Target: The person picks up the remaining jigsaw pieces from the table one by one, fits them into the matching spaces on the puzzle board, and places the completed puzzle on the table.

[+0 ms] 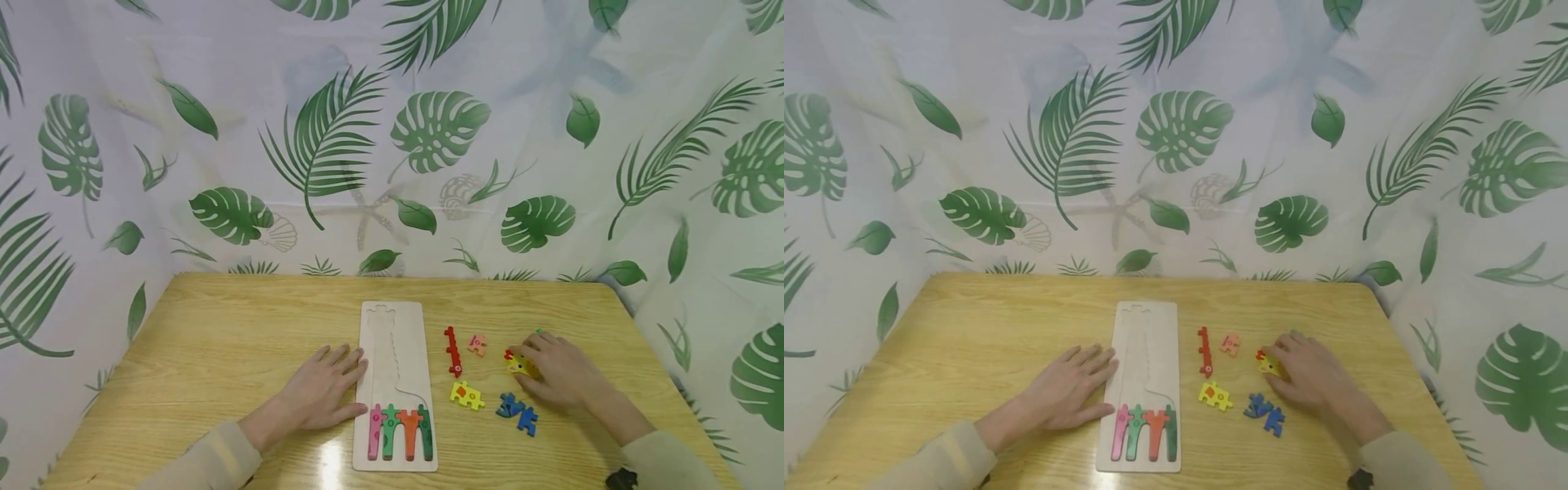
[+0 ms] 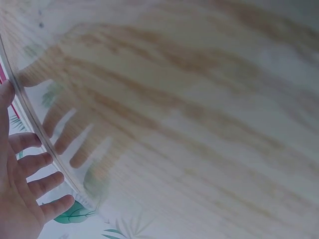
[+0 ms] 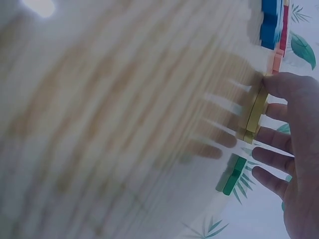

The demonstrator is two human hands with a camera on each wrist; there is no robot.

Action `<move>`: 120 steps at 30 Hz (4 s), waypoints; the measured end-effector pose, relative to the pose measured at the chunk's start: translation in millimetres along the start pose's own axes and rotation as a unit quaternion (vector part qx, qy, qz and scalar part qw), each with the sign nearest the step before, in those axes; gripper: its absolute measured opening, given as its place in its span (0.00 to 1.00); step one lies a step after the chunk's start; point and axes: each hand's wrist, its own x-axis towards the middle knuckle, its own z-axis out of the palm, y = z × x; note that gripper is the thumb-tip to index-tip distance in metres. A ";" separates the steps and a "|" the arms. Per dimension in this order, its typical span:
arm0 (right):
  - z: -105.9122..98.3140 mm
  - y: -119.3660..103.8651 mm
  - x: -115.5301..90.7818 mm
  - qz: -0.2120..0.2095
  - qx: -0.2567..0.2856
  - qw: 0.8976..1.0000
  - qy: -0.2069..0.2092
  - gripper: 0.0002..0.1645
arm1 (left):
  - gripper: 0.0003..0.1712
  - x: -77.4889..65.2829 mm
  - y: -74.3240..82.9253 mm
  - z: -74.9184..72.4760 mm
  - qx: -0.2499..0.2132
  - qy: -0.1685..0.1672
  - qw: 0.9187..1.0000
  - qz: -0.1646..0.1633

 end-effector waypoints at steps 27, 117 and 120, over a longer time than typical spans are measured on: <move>5.5 -10.6 8.6 0.059 -0.012 0.998 0.002 0.31 | 0.45 -0.2 1.4 0.7 -0.009 0.002 1.000 0.000; 2.5 -4.9 3.4 0.035 0.019 0.999 -0.025 0.40 | 0.45 -1.5 3.7 1.0 0.012 0.004 1.000 0.006; 3.8 -6.2 2.9 0.038 0.013 0.999 -0.018 0.40 | 0.45 -2.0 3.8 0.5 0.012 -0.001 1.000 0.006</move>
